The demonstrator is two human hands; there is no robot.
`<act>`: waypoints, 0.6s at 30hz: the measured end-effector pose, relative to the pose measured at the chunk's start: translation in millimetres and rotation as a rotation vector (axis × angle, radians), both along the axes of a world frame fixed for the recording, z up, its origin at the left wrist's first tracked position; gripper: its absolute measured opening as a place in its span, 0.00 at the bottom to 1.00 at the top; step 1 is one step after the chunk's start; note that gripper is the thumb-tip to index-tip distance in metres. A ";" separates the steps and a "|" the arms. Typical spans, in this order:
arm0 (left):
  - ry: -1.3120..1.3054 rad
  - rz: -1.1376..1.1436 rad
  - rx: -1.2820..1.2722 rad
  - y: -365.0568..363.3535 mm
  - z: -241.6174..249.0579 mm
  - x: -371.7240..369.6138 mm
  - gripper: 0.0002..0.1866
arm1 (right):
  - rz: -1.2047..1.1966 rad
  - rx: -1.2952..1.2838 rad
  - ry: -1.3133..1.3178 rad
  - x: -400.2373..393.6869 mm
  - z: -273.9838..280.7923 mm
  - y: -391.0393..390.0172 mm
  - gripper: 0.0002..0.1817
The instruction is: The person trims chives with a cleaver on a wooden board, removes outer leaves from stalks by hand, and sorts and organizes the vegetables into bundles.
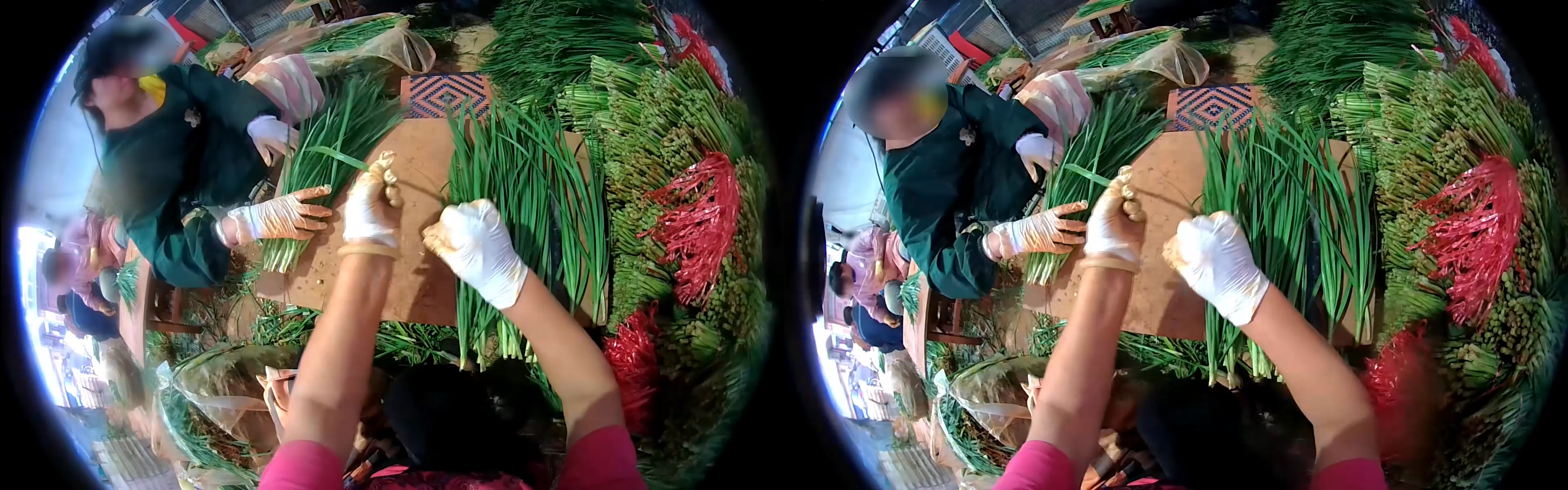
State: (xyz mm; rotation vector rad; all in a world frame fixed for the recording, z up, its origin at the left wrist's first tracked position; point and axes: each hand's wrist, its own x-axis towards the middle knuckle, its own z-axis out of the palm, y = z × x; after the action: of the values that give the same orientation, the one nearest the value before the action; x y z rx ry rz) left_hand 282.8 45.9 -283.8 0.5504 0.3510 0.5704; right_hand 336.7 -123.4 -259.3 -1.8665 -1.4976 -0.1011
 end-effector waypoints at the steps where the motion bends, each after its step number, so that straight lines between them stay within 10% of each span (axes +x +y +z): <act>1: 0.008 -0.033 0.080 3.1 10.4 -9.9 0.10 | 0.002 0.088 0.204 3.9 6.5 -2.3 0.07; 3: 0.122 -0.061 0.252 -11.3 36.9 -42.7 0.10 | 0.003 0.270 0.628 17.7 15.0 -7.5 0.07; 9: 0.811 -0.769 0.638 11.5 32.9 -182.5 0.15 | -0.530 0.031 0.499 138.0 8.6 -43.7 0.12; 18: 0.885 -0.446 1.135 -16.0 50.9 -192.6 0.16 | -0.674 -0.529 0.153 210.8 -34.3 15.6 0.14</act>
State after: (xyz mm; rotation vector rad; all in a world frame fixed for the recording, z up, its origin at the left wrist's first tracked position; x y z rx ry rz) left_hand 90.1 29.9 -232.8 1.9432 0.7026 -0.0041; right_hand 547.5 -107.8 -293.6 -2.6763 -0.7764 0.1370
